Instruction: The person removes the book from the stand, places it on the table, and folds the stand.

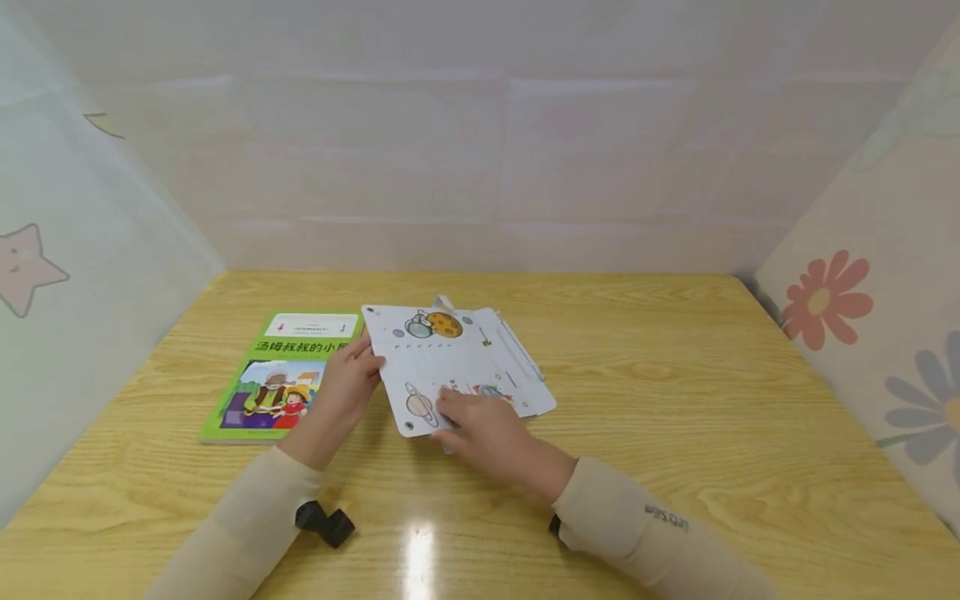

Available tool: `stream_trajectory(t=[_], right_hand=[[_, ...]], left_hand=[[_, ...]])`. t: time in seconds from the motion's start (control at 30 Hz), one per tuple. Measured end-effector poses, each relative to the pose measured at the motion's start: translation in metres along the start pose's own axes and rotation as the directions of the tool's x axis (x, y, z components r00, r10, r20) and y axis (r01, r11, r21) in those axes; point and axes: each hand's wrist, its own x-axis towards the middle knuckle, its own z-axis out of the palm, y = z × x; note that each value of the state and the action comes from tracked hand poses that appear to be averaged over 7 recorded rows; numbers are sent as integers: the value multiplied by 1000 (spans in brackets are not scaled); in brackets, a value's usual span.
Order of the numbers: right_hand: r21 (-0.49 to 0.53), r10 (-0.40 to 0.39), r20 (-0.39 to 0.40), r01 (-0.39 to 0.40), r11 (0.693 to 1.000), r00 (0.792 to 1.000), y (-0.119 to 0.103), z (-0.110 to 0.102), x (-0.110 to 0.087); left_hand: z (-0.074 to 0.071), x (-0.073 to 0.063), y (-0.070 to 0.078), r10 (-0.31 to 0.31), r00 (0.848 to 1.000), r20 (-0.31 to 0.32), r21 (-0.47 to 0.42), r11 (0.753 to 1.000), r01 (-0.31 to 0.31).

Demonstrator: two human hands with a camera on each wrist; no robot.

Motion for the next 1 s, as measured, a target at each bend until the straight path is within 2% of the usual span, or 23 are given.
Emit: stream_trajectory(t=[0.23,0.4,0.57,0.77,1.0], right_hand=[[-116,18,116,-5,993,993,-4,4,3],[-161,28,179,2,987,983,-7,8,5],[-225,40,235,14,974,971,-9,14,6],[-291,30,279,54,955,960,-9,22,8],[-317,25,319,82,945,947,-9,25,8]], left_hand=[[-8,-1,-8,-43,998,-37,-18,999,43],[-11,-1,-15,-77,995,-69,-39,996,75],[-15,0,-22,-126,987,-104,-94,989,117],[-18,0,-30,-145,982,-122,-131,983,129],[-20,3,-36,-156,980,-123,-153,979,137]])
